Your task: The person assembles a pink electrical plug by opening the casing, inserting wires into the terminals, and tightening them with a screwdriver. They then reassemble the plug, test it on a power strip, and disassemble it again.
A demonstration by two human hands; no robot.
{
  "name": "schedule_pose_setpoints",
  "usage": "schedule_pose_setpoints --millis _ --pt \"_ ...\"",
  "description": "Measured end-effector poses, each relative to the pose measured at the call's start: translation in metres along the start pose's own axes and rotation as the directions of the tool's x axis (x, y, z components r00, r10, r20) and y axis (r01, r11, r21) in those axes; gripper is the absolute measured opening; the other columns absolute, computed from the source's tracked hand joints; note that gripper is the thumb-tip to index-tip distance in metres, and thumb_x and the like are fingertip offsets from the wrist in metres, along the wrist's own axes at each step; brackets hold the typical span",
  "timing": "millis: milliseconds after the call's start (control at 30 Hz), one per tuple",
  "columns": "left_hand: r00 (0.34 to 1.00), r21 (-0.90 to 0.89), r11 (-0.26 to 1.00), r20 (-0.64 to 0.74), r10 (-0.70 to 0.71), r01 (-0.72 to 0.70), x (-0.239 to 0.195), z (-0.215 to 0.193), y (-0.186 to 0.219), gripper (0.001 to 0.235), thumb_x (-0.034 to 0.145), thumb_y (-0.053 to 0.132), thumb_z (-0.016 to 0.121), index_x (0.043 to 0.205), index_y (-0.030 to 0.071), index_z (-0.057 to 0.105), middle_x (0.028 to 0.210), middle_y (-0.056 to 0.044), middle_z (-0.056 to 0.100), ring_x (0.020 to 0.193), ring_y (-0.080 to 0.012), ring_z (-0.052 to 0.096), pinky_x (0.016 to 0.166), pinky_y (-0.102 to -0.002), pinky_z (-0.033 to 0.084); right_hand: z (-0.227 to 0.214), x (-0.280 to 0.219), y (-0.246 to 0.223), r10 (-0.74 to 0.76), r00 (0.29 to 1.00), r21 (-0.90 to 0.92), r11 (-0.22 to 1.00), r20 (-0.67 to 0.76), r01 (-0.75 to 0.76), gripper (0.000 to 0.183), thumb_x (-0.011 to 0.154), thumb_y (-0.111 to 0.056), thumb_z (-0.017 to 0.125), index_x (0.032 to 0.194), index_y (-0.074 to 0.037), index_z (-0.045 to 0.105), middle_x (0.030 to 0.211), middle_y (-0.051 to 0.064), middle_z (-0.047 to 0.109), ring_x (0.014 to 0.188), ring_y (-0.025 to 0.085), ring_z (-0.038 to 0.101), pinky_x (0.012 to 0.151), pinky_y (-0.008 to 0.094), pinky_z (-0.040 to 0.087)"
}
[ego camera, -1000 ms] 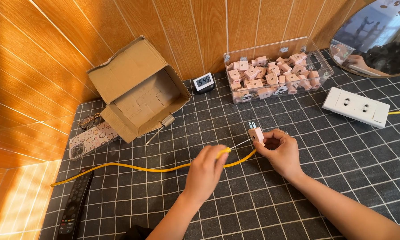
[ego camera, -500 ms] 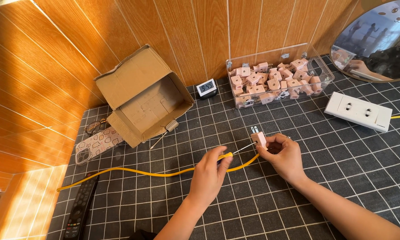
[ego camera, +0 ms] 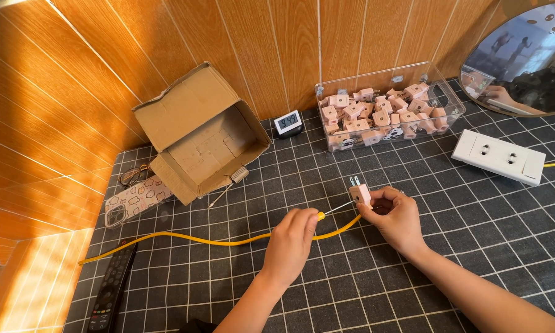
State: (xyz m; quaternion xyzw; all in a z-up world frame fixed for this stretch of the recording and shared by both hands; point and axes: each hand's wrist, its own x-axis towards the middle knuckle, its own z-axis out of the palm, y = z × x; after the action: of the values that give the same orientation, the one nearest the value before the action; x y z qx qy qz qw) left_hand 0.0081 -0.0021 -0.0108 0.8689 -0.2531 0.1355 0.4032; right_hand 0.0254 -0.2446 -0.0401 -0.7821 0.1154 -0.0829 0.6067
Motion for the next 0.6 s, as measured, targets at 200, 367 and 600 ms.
schedule_pose_setpoints --millis 200,367,600 --pt "0.972 -0.02 0.974 -0.066 0.226 -0.228 0.005 -0.008 0.009 0.021 0.096 -0.002 0.065 0.117 0.002 0.069 0.117 -0.015 0.062 0.103 -0.0291 0.065 0.089 -0.037 0.059 0.002 -0.001 0.0 -0.025 1.0 -0.021 0.999 0.008 0.025 0.018 0.081 -0.011 0.087 0.095 -0.004 0.08 0.08 0.003 0.071 0.072 0.01 0.068 0.072 0.021 0.058" --pt "0.972 -0.097 0.973 0.129 -0.198 0.211 -0.002 -0.001 -0.002 0.038 0.109 0.033 0.043 0.127 0.007 0.065 0.105 -0.01 0.071 0.059 -0.016 0.067 0.066 -0.034 0.057 0.0 0.0 -0.001 -0.039 0.999 -0.038 0.999 -0.01 0.038 0.017 0.082 -0.011 0.087 0.096 -0.005 0.08 0.08 0.002 0.07 0.072 0.01 0.066 0.073 0.022 0.058" --pt "0.973 -0.03 0.974 -0.06 0.222 -0.224 0.005 -0.009 0.012 0.019 0.1 -0.001 0.063 0.118 0.001 0.068 0.114 -0.014 0.06 0.099 -0.0276 0.065 0.087 -0.036 0.058 0.0 -0.002 -0.002 -0.06 0.998 -0.031 0.998 0.001 0.06 0.018 0.081 -0.012 0.086 0.096 -0.005 0.08 0.08 0.003 0.07 0.072 0.01 0.067 0.073 0.022 0.059"
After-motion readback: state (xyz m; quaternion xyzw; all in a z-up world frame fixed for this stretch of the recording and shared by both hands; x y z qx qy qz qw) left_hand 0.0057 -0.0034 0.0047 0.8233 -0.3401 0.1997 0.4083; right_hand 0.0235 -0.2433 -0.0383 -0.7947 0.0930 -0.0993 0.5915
